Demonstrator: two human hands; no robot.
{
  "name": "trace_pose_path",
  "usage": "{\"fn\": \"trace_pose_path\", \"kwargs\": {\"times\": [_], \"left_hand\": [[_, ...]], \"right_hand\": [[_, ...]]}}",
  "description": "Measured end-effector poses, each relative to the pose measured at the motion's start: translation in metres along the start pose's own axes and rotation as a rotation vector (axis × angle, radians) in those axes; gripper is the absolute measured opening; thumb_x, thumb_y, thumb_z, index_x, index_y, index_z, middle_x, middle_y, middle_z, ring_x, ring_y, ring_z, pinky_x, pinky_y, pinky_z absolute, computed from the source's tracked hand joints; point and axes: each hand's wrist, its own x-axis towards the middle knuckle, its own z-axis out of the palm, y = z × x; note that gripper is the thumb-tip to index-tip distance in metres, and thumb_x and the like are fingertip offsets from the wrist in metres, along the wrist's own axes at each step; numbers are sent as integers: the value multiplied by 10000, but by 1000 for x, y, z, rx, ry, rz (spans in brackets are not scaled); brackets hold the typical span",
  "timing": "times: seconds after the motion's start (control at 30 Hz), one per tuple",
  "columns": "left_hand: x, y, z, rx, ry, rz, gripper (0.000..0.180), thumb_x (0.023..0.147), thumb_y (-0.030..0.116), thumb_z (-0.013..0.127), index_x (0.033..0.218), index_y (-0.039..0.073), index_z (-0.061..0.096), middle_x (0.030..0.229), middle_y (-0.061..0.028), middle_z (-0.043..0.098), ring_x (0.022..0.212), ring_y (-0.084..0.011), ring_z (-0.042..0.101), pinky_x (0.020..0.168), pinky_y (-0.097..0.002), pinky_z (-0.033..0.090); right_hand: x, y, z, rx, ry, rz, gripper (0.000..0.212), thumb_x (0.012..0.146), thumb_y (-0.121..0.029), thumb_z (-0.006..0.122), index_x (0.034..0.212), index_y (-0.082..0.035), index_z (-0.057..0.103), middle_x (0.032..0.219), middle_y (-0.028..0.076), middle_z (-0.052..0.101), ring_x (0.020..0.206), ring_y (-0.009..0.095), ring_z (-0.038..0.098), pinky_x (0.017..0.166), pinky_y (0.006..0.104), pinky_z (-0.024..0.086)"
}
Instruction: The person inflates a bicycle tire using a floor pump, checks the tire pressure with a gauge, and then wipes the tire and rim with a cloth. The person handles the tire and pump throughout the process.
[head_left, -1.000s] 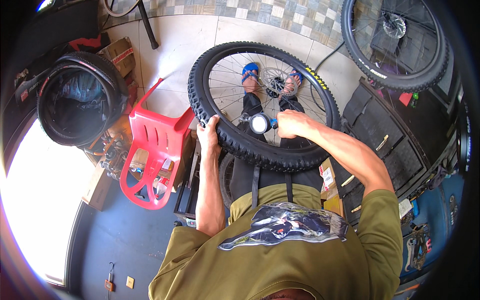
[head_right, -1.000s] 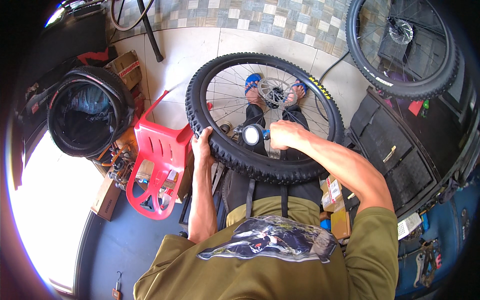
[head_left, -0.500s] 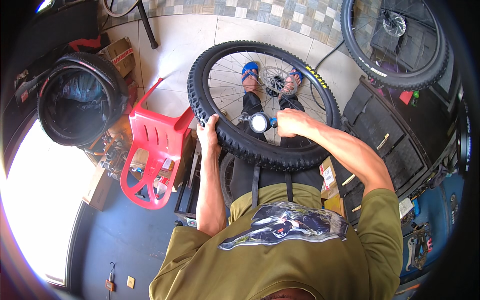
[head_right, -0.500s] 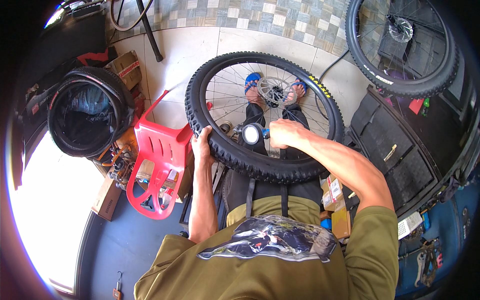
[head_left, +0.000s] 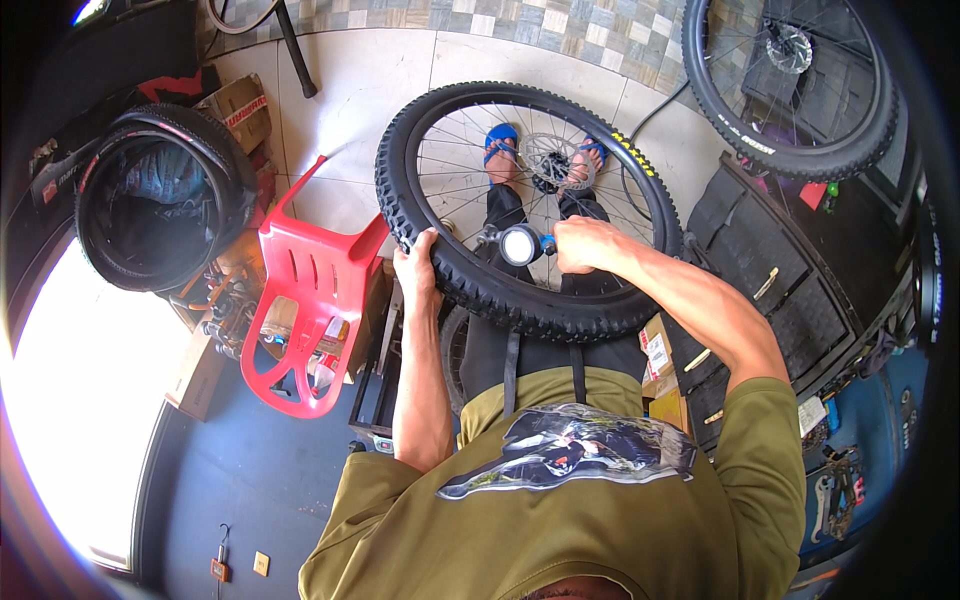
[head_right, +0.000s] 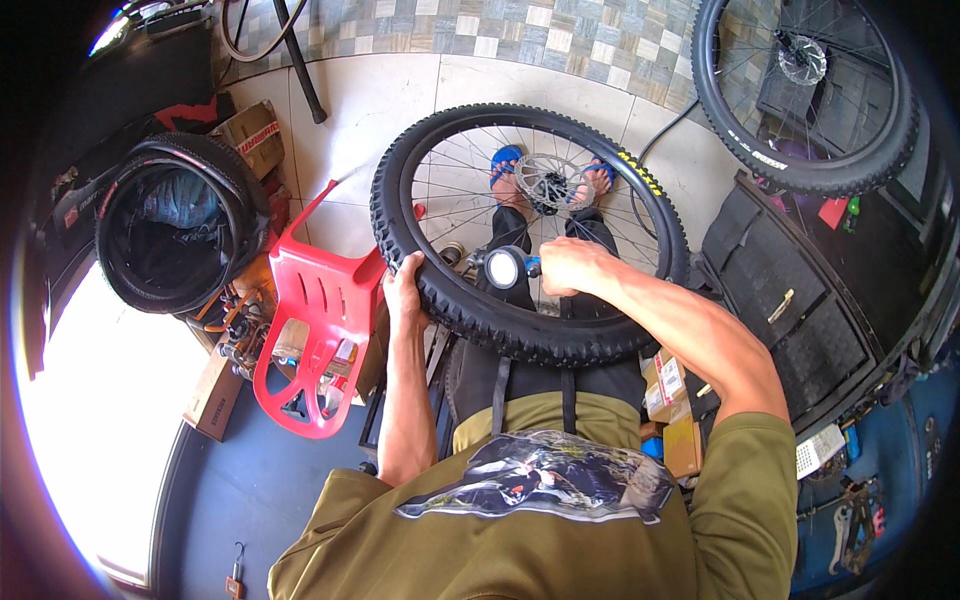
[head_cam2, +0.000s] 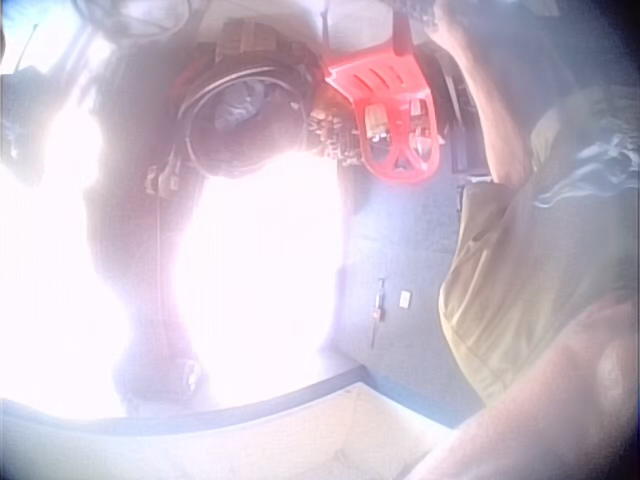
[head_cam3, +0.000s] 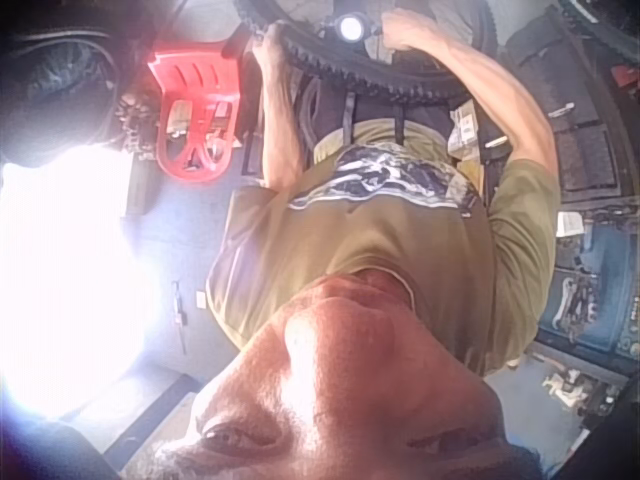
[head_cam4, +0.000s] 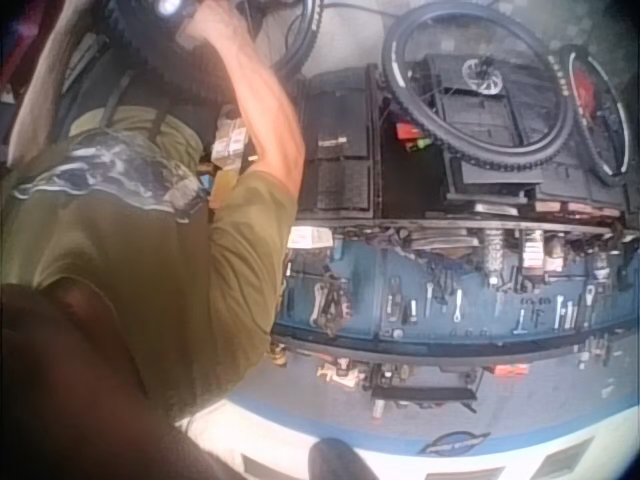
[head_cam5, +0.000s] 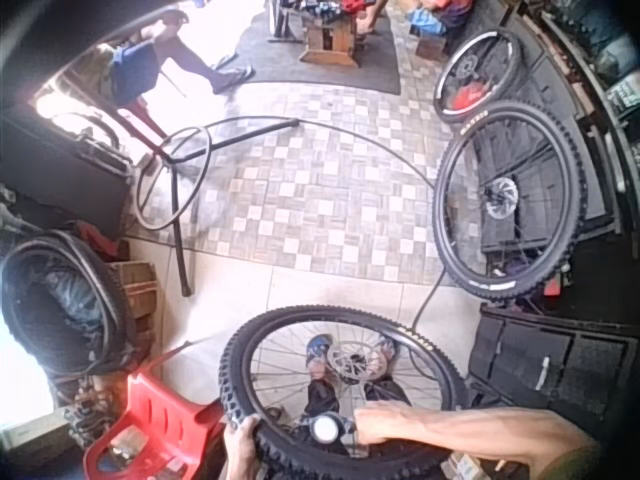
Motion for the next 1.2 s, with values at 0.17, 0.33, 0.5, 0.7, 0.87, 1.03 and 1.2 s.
{"fn": "trace_pose_path", "kwargs": {"times": [0.17,0.33,0.5,0.7,0.87,1.03,1.2], "left_hand": [[1,-2,-1,0,0,7,388,844,203,762,1133,-8,610,897,-129,703,727,-247,707,680,-390,607],[-3,-6,-6,-110,-90,40,359,850,197,716,1140,19,601,916,-112,690,760,-241,700,715,-390,602],[-3,-3,-2,-53,-43,44,355,849,188,692,1148,25,591,909,-101,679,749,-232,687,720,-382,592],[4,-10,-7,-89,-52,46,441,819,189,758,1163,14,546,902,-94,650,734,-202,656,678,-358,577],[6,-11,-4,-94,-43,48,458,800,188,766,1147,5,530,899,-100,638,716,-201,640,665,-358,569],[7,-13,-6,-98,-17,58,464,792,187,763,1145,-1,528,889,-110,632,697,-209,637,649,-359,571],[5,-11,-4,-83,-9,64,473,787,194,767,1145,-3,527,881,-108,628,686,-209,634,638,-361,569]], "right_hand": [[-3,-3,-4,-2,-6,-29,274,703,-58,612,908,68,743,926,310,737,951,428,757,784,499,610],[1,-3,-5,-13,-51,15,293,679,-85,633,903,69,743,922,298,741,939,408,763,784,480,612],[8,3,3,-4,-65,21,306,687,-88,633,926,81,721,912,309,732,933,422,757,787,489,603],[7,2,1,7,-72,24,300,691,-73,628,946,68,700,921,316,726,954,434,749,796,503,594],[13,12,12,15,-31,4,355,705,-75,617,1031,48,688,951,314,727,980,445,739,827,505,587],[6,0,3,30,-32,41,314,698,-54,613,969,66,719,983,308,737,981,435,750,800,495,597],[2,-1,2,20,-6,39,279,717,-62,622,930,73,742,983,302,744,960,424,760,773,489,604]]}}
